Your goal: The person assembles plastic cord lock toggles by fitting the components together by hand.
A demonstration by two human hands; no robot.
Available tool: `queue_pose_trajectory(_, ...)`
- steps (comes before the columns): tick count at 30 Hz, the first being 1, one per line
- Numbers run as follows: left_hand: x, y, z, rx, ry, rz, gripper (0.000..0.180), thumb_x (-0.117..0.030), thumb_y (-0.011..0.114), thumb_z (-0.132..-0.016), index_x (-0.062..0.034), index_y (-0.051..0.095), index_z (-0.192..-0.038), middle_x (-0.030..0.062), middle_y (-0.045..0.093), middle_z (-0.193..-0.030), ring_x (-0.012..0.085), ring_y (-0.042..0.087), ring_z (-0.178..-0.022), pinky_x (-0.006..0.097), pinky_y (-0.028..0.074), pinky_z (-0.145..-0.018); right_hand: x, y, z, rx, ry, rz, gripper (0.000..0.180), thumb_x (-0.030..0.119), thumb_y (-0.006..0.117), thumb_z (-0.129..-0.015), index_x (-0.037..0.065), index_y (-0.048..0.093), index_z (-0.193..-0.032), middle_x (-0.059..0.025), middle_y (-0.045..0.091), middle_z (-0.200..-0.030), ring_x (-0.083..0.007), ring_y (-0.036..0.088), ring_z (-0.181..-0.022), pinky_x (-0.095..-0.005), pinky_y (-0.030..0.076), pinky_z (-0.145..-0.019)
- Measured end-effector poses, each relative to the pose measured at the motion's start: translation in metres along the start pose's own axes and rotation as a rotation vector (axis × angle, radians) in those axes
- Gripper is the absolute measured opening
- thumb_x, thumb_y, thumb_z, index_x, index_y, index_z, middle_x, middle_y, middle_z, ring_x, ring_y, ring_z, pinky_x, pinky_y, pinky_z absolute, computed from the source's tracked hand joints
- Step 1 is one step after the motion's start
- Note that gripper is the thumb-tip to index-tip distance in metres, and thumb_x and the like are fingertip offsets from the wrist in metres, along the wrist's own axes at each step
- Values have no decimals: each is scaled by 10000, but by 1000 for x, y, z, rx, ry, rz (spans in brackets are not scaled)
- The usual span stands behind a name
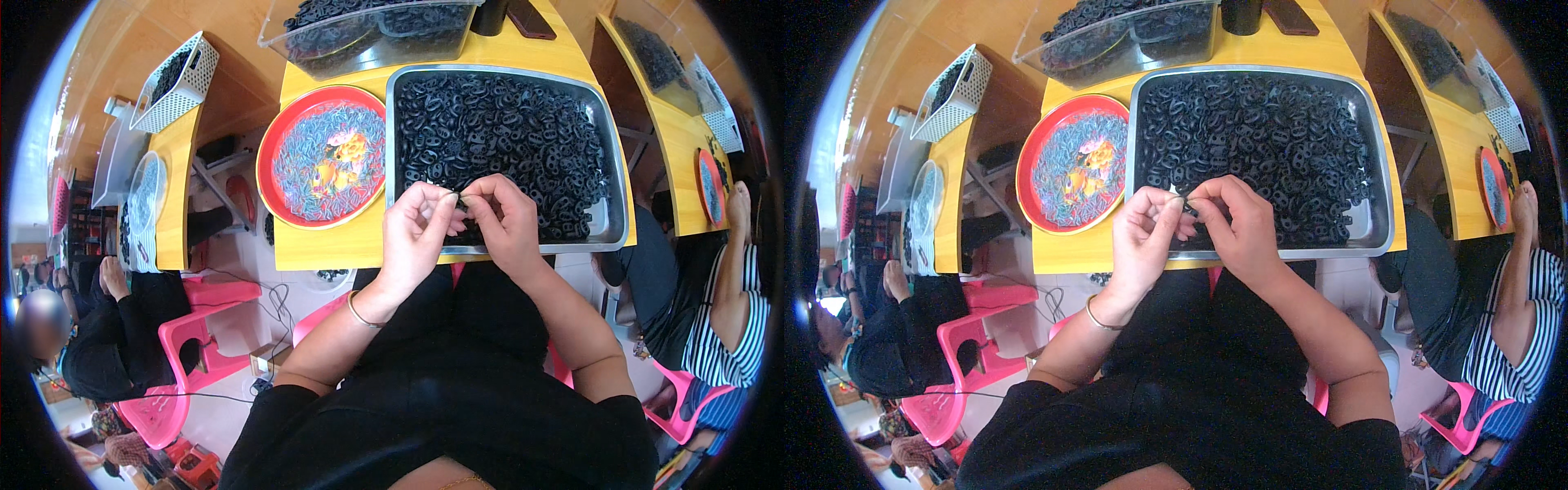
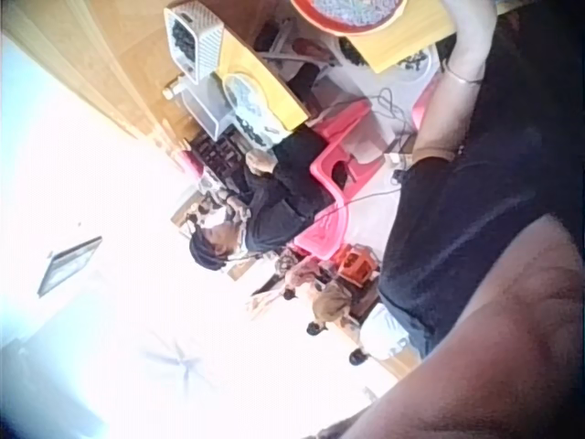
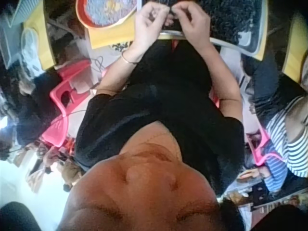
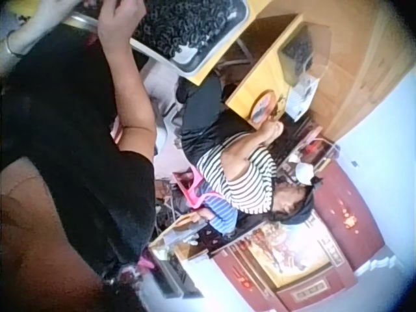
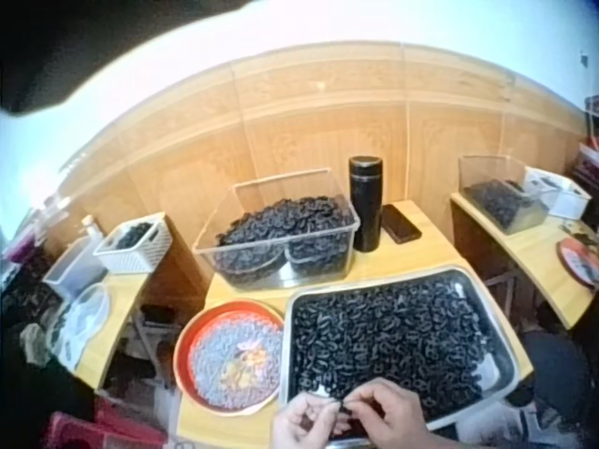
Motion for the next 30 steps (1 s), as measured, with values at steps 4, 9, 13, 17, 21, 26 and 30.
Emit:
queue_pose_trajectory(4, 2, 2, 0, 20, -54, 106, 97, -98, 502, -890, -2, 510, -877, 56, 606, -726, 79, 574, -617, 196, 472, -577, -5, 0, 1, -23, 63, -152, 68, 32, 532, -825, -2, 584, -853, -57, 565, -751, -106, 559, -633, -218, 441, -565)
queue_pose_trajectory(9, 6, 1, -2, 48, -115, 139, 135, -145, 486, -904, -14, 515, -890, 59, 606, -728, 88, 573, -620, 203, 463, -581, 0, -3, 0, -24, 33, -163, 111, 39, 514, -842, 0, 594, -908, -56, 564, -771, -95, 558, -641, -209, 444, -582)
queue_pose_trajectory(13, 12, 0, -3, 44, -165, 277, 146, -160, 487, -905, -17, 519, -907, 62, 607, -733, 90, 565, -621, 200, 452, -581, -2, -3, 0, -7, 14, -146, 120, 40, 511, -841, 2, 596, -917, -63, 559, -780, -101, 563, -648, -213, 448, -586)
queue_pose_trajectory(17, 11, 1, -4, 53, -183, 350, 137, -152, 490, -903, -19, 521, -912, 60, 604, -732, 89, 556, -617, 196, 445, -576, -2, -1, 0, -6, 11, -135, 116, 44, 533, -828, 7, 597, -917, -63, 559, -778, -105, 568, -655, -215, 450, -584)
queue_pose_trajectory(21, 12, 0, -4, 65, -188, 404, 133, -146, 501, -897, -17, 534, -901, 50, 601, -733, 80, 551, -628, 194, 441, -577, 5, 1, 0, -9, -32, -139, 130, 48, 607, -768, 12, 601, -893, -59, 564, -795, -109, 573, -666, -219, 453, -567)
queue_pose_trajectory(26, 8, 2, -4, 87, -142, 296, 131, -124, 525, -883, -3, 564, -917, 19, 593, -740, 59, 540, -665, 175, 432, -598, 5, -2, 0, -2, -50, 3, 174, 35, 652, -712, 20, 597, -876, -58, 566, -801, -117, 574, -673, -218, 458, -558)
queue_pose_trajectory(30, 4, 0, -7, 115, -109, 145, 118, -92, 535, -872, 2, 558, -940, 22, 595, -767, 60, 548, -682, 178, 444, -627, 9, -4, 1, -70, -141, -30, 149, 6, 639, -706, 23, 582, -842, -74, 594, -830, -130, 591, -706, -236, 472, -601)
Point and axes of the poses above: each hand's wrist, its own z-axis away from the middle knuckle, its own y-axis out of the palm, x = y × z, the point moved 7 cm from there along -z, towards the middle knuckle
